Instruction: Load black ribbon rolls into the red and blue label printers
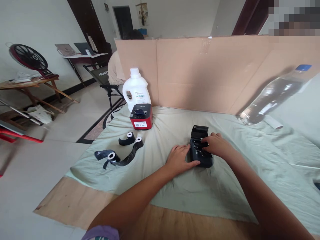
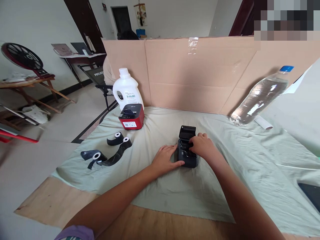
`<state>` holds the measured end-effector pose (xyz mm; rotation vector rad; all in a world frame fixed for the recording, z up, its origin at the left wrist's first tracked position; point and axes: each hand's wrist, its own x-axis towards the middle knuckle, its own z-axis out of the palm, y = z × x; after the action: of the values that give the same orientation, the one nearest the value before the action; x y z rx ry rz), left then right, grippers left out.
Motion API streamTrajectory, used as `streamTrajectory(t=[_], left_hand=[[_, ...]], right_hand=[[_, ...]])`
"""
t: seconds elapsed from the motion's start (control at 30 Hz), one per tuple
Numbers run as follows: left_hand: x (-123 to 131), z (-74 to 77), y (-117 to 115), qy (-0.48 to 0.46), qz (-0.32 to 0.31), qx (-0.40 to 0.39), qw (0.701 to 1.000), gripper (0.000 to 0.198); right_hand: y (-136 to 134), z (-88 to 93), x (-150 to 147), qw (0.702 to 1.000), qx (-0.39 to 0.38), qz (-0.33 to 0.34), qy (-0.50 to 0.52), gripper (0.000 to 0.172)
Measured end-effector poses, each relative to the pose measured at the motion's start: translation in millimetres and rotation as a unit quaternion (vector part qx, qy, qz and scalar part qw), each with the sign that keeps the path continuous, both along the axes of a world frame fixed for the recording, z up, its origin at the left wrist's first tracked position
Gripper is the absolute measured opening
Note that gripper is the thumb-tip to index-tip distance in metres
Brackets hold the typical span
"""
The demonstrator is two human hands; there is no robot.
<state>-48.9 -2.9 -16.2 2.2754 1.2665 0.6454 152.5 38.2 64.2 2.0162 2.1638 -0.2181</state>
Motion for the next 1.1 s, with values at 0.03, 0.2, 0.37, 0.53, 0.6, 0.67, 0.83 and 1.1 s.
streamTrajectory(t=[0.03, 0.2, 0.37, 0.53, 0.6, 0.67, 0.83, 1.1], left_hand=[[-0.1, -0.5, 0.1, -0.001, 0.0, 0.003, 1.0, 0.084], [-0.6, -2.9, 0.6, -0.006, 0.0, 0.018, 1.0, 0.085], [-0.9, -2.0, 0.3, -0.004, -0.004, 0.015, 1.0, 0.086], [-1.4, -1.8, 0.2, -0.006, -0.003, 0.015, 1.0, 0.084], [-1.6, -1.7, 0.1, -0.006, -0.004, 0.012, 1.0, 0.084], [-1.6, -1.1, 0.0, -0.004, -0.004, 0.009, 1.0, 0.085], [-0.9, 1.7, 0.6, -0.01, -0.003, 0.018, 1.0, 0.083], [-0.5, 6.2, -0.5, -0.002, -0.001, 0.002, 1.0, 0.072]], right_hand=[[0.2, -2.7, 1.2, 1.0, 0.001, -0.007, 0.0, 0.043], [7.2, -14.2, 5.8, 1.0, -0.005, -0.003, 0.013, 0.039], [13.1, -18.8, 8.2, 1.0, -0.003, 0.019, 0.02, 0.03], [11.6, -19.2, 8.9, 0.999, 0.019, 0.034, 0.036, 0.027], [11.3, -16.7, 12.0, 0.997, 0.04, 0.032, 0.058, 0.025], [10.7, -10.9, 16.7, 0.993, 0.057, 0.027, 0.104, 0.021], [-1.7, 20.7, 14.6, 0.943, 0.074, 0.013, 0.325, 0.02], [5.3, 53.0, -98.9, 0.894, 0.098, 0.086, 0.429, 0.025]])
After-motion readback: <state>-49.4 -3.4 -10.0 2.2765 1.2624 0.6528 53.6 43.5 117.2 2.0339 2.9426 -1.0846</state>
